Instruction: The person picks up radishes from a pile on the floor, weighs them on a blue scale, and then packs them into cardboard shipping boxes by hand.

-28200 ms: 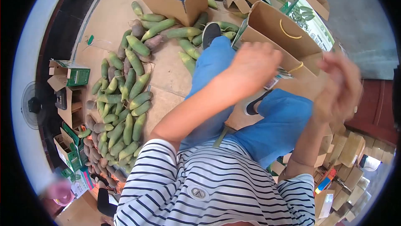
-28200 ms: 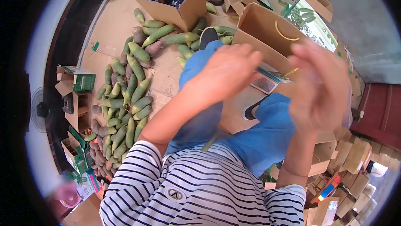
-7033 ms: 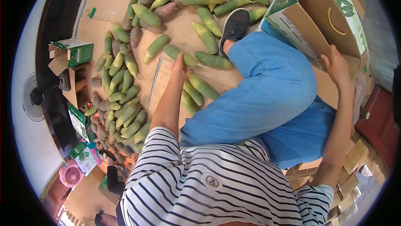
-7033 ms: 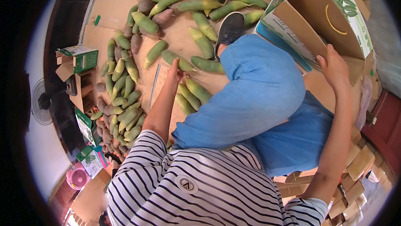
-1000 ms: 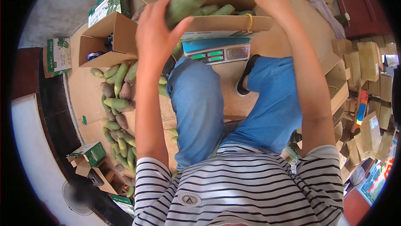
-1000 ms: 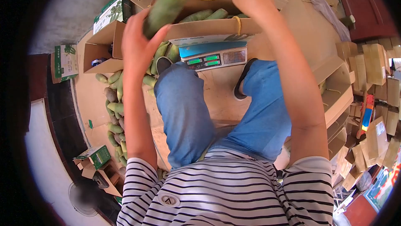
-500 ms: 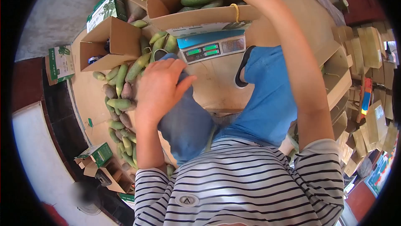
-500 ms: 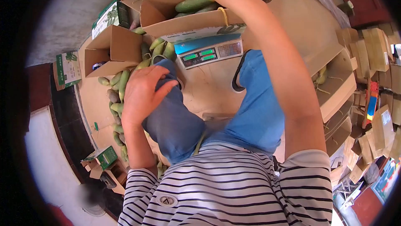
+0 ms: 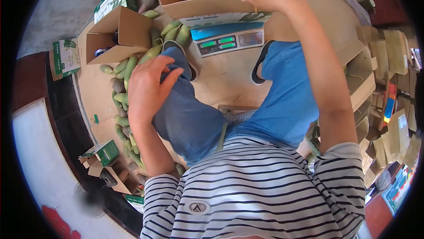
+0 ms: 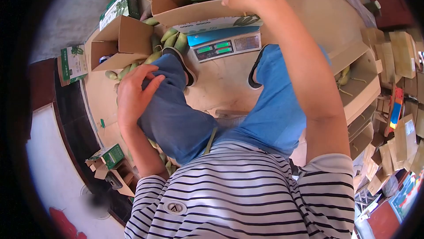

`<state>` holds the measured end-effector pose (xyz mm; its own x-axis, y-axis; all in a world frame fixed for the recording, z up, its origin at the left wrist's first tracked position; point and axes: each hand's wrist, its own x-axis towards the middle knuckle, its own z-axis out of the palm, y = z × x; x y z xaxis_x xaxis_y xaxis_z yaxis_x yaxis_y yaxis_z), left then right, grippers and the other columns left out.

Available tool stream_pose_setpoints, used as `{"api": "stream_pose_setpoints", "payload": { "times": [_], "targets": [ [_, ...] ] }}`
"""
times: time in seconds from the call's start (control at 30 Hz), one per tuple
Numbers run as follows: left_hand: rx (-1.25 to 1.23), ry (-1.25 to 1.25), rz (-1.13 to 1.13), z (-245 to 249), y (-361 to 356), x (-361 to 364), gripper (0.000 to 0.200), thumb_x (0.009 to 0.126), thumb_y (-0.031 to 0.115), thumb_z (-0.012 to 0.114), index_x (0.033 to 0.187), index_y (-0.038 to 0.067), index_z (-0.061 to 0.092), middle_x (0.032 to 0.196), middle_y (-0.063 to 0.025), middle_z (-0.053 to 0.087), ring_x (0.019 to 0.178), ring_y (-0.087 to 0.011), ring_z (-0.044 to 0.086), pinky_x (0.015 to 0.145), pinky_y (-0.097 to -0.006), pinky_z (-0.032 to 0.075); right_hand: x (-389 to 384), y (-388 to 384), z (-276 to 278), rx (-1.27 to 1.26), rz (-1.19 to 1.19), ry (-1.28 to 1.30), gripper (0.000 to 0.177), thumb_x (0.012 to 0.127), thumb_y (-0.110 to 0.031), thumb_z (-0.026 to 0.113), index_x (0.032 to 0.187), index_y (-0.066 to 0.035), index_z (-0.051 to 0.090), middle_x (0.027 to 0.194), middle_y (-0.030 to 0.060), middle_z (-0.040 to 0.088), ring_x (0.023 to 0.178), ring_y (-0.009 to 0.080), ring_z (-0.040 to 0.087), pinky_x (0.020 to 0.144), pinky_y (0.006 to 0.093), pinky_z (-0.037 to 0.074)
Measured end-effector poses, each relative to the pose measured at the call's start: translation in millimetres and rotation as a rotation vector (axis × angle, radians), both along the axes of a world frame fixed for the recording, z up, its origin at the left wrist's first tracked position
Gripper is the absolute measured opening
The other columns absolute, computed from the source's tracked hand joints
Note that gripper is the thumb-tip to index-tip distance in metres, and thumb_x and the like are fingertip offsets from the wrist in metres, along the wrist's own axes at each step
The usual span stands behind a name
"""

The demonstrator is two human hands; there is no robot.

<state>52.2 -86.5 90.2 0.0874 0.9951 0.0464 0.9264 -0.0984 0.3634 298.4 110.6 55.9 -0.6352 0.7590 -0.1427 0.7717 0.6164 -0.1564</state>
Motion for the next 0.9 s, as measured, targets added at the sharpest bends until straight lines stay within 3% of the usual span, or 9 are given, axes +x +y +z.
{"api": "stream_pose_setpoints", "payload": {
  "times": [0.3,0.4,0.5,0.6,0.73,0.9],
  "targets": [
    [0.059,-0.014,-0.015,0.2,-2.5,-8.7,0.022,0.073,0.019,0.07,0.088,0.005,0.06,0.072,-0.0079,0.06,0.068,-0.0282,0.056,0.063,-0.0375,0.043,-1.0,4.9,-16.4,0.041,0.041,0.009,0.027,0.085,-0.025,0.055,0.1,-0.003,0.057,0.096,0.0137,0.061,0.096,0.0314,0.055,0.079,0.0426,0.044],
    [0.122,-0.096,0.072,-3.0,-5.3,-9.4,0.019,0.074,0.013,0.069,0.089,0.005,0.061,0.072,-0.0082,0.059,0.067,-0.0258,0.057,0.061,-0.0353,0.044,-3.6,0.7,-8.2,-0.022,0.031,-0.007,0.028,0.084,-0.024,0.055,0.101,-0.002,0.057,0.097,0.0147,0.061,0.095,0.0327,0.055,0.08,0.0423,0.043],
    [0.414,-0.254,0.227,-7.6,-11.0,-13.8,0.018,0.075,0.007,0.068,0.092,0.004,0.062,0.073,-0.0085,0.06,0.066,-0.0219,0.058,0.061,-0.0321,0.045,-1.3,2.5,-17.3,0.004,0.03,0.051,0.029,0.084,-0.022,0.055,0.105,-0.002,0.057,0.099,0.0165,0.061,0.094,0.0332,0.056,0.08,0.0415,0.044],
    [0.481,-0.258,0.351,-11.2,-21.0,-20.4,0.017,0.081,0.005,0.065,0.098,0.004,0.063,0.076,-0.0054,0.063,0.072,-0.0126,0.059,0.069,-0.0257,0.046,-2.5,4.4,-19.1,-0.04,0.047,0.039,0.031,0.084,-0.022,0.056,0.108,-0.001,0.056,0.101,0.0177,0.061,0.094,0.0326,0.056,0.081,0.0406,0.044],
    [0.545,-0.077,0.255,-16.2,-24.0,-27.6,0.016,0.08,0.006,0.065,0.096,0.003,0.063,0.074,-0.0084,0.061,0.069,-0.0166,0.059,0.065,-0.0276,0.046,-1.3,4.0,-27.0,0.032,0.102,0.128,0.026,0.085,-0.023,0.054,0.101,-0.003,0.058,0.096,0.015,0.062,0.093,0.0309,0.057,0.079,0.0416,0.045],
    [0.511,-0.126,0.325,-14.4,-29.0,-33.2,0.015,0.077,0.007,0.066,0.091,0.005,0.061,0.072,-0.0087,0.061,0.065,-0.0205,0.059,0.06,-0.0312,0.045,-10.7,-4.1,7.2,-0.024,-0.021,0.324,0.025,0.086,-0.022,0.054,0.102,-0.003,0.06,0.096,0.0129,0.064,0.086,0.0248,0.059,0.075,0.0352,0.046]
  ]
}}
